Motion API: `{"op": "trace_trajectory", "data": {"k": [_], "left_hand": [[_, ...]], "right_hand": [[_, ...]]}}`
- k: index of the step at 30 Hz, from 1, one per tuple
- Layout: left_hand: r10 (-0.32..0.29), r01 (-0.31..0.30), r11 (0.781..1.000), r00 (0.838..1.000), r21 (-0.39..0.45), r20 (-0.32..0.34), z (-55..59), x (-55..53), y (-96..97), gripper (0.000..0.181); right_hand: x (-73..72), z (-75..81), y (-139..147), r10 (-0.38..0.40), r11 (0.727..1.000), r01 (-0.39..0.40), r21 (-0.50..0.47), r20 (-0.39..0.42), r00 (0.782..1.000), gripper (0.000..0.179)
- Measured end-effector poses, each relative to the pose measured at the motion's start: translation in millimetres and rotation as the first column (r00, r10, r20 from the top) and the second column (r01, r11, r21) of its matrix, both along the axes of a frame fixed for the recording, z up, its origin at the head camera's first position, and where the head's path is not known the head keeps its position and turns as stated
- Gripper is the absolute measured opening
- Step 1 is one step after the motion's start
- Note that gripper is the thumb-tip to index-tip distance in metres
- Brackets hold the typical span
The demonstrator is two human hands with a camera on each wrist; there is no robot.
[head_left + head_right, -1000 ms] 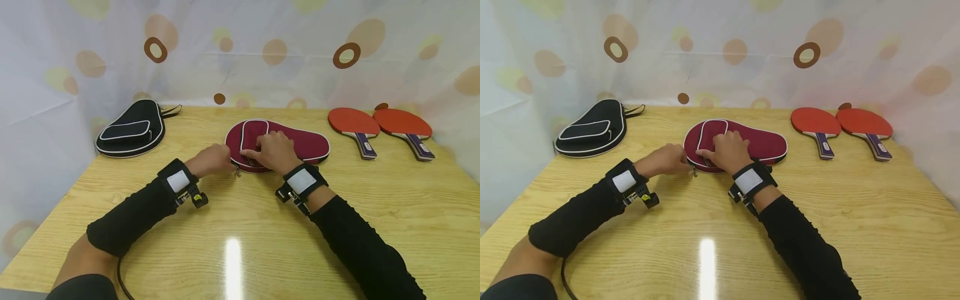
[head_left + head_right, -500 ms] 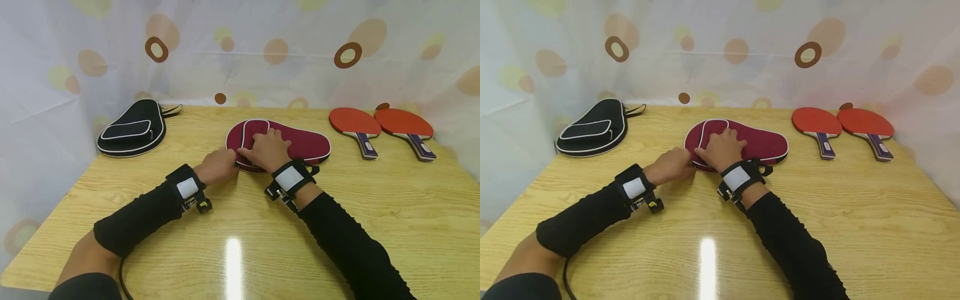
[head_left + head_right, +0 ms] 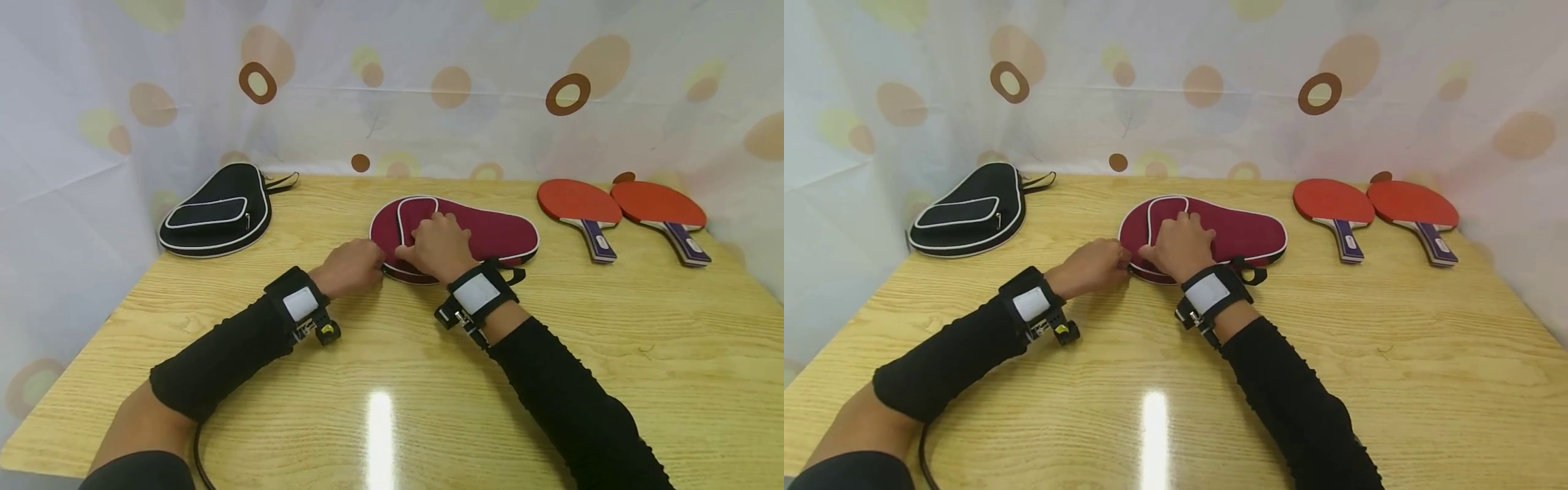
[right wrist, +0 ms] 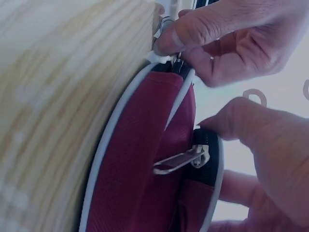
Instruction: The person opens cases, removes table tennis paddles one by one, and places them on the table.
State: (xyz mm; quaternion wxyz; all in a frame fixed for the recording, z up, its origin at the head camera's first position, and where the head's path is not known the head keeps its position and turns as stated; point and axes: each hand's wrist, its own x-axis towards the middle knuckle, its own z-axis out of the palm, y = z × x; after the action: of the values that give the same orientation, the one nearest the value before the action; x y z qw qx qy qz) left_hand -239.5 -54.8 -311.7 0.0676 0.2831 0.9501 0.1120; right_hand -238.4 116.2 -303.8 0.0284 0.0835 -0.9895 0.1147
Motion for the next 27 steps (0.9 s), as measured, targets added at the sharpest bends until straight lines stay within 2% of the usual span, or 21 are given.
{"op": "trace_trajectory", "data": {"k": [8, 16, 20, 27], "left_hand": [[-0.041, 0.041, 0.999, 0.999, 0.021, -0.008, -0.1, -6.6, -7.6, 0.016], [-0.084, 0.084, 0.996, 0.996, 0.035, -0.017, -2.0, -8.0, -7.9, 0.023], [-0.084, 0.085, 0.995, 0.996, 0.052, -0.013, -2.9, -8.4, -8.5, 0.027], [-0.094, 0.094, 0.993, 0.996, 0.075, -0.006, -0.7, -8.7, -7.6, 0.032]], "right_hand": [[-1.0, 0.9, 21, 0.151, 0.987, -0.151, 0.049, 0.005, 0.989, 0.044], [-5.1, 1.3, 39, 0.313, 0.95, -0.313, 0.004, -0.02, 0.95, 0.037], [-6.4, 2.8, 47, 0.353, 0.935, -0.353, -0.02, 0.01, 0.935, 0.038], [-7.7, 7.9, 59, 0.355, 0.935, -0.35, -0.056, 0.108, 0.929, 0.037]]}}
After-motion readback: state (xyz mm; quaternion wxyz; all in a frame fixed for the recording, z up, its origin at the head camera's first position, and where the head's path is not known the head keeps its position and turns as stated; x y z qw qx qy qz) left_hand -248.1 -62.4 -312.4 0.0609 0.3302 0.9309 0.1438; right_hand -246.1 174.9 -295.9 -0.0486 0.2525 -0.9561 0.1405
